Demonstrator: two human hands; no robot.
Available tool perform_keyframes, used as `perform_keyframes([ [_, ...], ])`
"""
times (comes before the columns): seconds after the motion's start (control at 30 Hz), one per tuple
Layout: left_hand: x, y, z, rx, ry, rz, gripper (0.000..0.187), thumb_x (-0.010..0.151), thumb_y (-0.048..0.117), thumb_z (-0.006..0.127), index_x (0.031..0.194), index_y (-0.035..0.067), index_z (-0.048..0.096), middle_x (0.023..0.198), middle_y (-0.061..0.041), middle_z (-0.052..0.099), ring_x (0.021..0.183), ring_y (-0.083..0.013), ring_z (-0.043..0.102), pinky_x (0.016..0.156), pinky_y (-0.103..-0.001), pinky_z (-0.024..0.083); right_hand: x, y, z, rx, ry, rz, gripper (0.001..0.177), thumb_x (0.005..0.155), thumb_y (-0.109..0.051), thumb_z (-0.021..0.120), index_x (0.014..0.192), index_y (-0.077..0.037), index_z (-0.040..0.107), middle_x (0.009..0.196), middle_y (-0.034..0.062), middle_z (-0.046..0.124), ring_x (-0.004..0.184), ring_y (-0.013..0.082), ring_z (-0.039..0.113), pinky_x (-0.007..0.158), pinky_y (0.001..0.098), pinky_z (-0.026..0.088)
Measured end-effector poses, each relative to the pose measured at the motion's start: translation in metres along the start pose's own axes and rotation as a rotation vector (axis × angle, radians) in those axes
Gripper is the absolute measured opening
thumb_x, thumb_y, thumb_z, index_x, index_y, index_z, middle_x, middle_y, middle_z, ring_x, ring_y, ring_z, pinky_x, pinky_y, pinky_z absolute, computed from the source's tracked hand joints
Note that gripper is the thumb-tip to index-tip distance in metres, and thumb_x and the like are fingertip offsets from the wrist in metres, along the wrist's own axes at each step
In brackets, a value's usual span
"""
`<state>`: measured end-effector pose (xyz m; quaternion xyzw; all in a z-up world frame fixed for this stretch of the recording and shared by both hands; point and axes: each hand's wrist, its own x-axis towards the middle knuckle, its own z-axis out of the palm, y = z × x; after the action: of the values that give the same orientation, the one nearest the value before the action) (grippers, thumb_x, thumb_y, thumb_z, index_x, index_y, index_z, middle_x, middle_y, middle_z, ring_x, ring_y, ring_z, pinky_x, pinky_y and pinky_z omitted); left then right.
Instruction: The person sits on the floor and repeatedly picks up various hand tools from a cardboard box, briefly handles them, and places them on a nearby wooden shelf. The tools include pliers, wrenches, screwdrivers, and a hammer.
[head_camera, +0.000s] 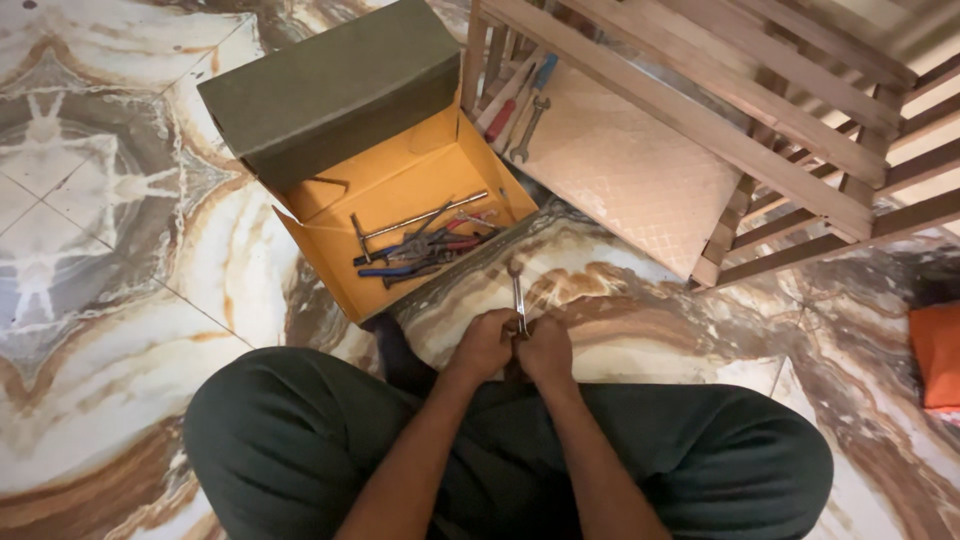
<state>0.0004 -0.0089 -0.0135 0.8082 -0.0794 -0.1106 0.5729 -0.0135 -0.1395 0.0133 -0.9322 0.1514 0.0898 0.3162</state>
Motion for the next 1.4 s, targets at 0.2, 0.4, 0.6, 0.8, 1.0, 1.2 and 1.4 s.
perform_keyframes([
  [0.2,0.001,-0.002,-0.001,0.001,-0.010,0.077,0.022,0.084,0.000,0.060,0.104,0.000,0.069,0.104,-0.025,0.072,0.103,-0.0418,0.069,0.089,-0.045,0.054,-0.013,-0.009,-0.002,0.096,0.141,-0.119,0.015,0.083,-0.012,0.072,0.094,-0.002,0.075,0.091,0.0235,0.073,0.089,0.0426,0.069,0.078,0.0506,0.054],
  [0.4,0.001,-0.009,0.001,-0.038,0.064,0.030,0.024,0.085,0.002,0.057,0.105,-0.001,0.069,0.103,-0.026,0.072,0.101,-0.0423,0.070,0.088,-0.045,0.055,-0.007,-0.002,-0.002,0.098,0.204,-0.412,0.018,0.078,-0.007,0.072,0.094,0.001,0.073,0.092,0.0254,0.070,0.092,0.0449,0.066,0.082,0.0495,0.052],
  [0.6,0.011,-0.023,0.005,-0.069,0.071,-0.112,0.022,0.088,0.008,0.064,0.108,0.000,0.069,0.102,-0.024,0.073,0.099,-0.0390,0.072,0.087,-0.042,0.055,0.001,0.012,0.010,0.287,0.060,-0.410,0.018,0.088,-0.002,0.061,0.102,-0.002,0.073,0.095,0.0225,0.072,0.091,0.0409,0.070,0.081,0.0447,0.054],
  [0.8,0.011,-0.029,0.008,-0.060,0.032,-0.212,0.027,0.084,0.008,0.067,0.110,0.001,0.072,0.102,-0.021,0.076,0.096,-0.0321,0.075,0.083,-0.039,0.058,0.004,0.021,0.018,0.255,0.120,-0.279,0.017,0.083,0.003,0.062,0.099,0.000,0.064,0.091,0.0217,0.070,0.088,0.0379,0.071,0.078,0.0432,0.055],
  [1.0,0.012,-0.038,0.012,-0.100,-0.002,-0.236,0.027,0.086,0.009,0.067,0.111,0.000,0.073,0.098,-0.019,0.078,0.088,-0.0274,0.076,0.078,-0.037,0.058,0.008,0.022,0.017,0.325,0.045,-0.139,0.020,0.085,-0.003,0.063,0.105,-0.002,0.067,0.088,0.0187,0.073,0.084,0.0331,0.074,0.076,0.0412,0.057],
  [1.2,0.010,-0.031,0.015,-0.298,-0.033,-0.096,0.024,0.091,0.002,0.063,0.113,-0.001,0.073,0.093,-0.013,0.077,0.083,-0.0186,0.072,0.074,-0.033,0.058,0.007,0.017,-0.005,0.559,-0.066,-0.078,0.020,0.090,-0.008,0.065,0.105,0.002,0.074,0.091,0.0151,0.077,0.081,0.0238,0.073,0.075,0.0356,0.057],
  [1.4,0.010,0.003,0.016,-0.485,-0.065,0.038,0.028,0.093,0.000,0.065,0.121,0.000,0.069,0.099,-0.007,0.074,0.087,-0.0121,0.069,0.077,-0.029,0.057,0.000,0.018,-0.036,0.746,-0.015,-0.088,0.018,0.090,-0.007,0.067,0.105,0.001,0.073,0.092,0.0084,0.077,0.082,0.0164,0.072,0.076,0.0300,0.058],
])
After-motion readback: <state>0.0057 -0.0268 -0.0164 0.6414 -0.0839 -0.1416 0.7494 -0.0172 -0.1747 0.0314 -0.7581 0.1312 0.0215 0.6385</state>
